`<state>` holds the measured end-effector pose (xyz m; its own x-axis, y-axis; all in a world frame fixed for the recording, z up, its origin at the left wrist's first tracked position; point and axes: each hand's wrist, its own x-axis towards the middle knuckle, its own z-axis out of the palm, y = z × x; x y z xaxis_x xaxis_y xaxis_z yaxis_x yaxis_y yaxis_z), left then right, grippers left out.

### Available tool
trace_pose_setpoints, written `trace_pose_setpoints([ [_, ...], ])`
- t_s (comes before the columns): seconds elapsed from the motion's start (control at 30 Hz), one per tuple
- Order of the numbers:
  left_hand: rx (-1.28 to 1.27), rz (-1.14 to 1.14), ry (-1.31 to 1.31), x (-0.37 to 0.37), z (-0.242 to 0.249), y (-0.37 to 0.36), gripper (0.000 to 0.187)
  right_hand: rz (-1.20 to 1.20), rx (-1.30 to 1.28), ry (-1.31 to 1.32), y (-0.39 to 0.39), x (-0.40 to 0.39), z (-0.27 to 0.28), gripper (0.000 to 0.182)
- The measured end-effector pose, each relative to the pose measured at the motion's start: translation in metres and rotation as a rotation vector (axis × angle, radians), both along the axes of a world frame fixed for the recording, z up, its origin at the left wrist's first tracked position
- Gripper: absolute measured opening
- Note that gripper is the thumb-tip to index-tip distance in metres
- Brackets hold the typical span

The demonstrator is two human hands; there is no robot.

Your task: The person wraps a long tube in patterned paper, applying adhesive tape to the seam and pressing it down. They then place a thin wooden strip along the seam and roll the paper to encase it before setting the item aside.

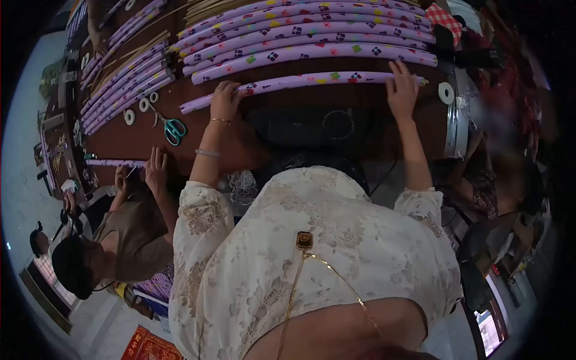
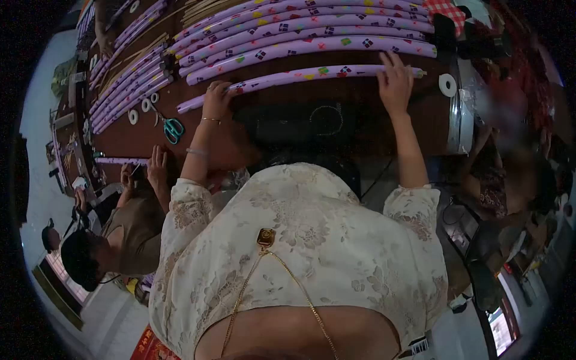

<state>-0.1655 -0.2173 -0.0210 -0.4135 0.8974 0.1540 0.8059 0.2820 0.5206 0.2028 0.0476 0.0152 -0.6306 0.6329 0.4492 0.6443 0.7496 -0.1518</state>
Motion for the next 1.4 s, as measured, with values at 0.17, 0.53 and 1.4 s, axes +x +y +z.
trace_pose_setpoints([
  [0.17,0.012,0.03,0.016,0.005,0.004,0.001,0.026,-0.521,-0.332,0.548,0.027,0.047,-0.04,0.044],
  [0.53,-0.033,-0.089,0.181,0.025,0.024,0.005,0.04,-0.411,-0.909,0.825,0.051,0.089,-0.039,0.077],
  [1.4,0.396,0.822,-0.701,0.057,0.051,-0.012,0.055,-0.046,-0.968,0.886,-0.03,0.025,0.095,0.085],
])
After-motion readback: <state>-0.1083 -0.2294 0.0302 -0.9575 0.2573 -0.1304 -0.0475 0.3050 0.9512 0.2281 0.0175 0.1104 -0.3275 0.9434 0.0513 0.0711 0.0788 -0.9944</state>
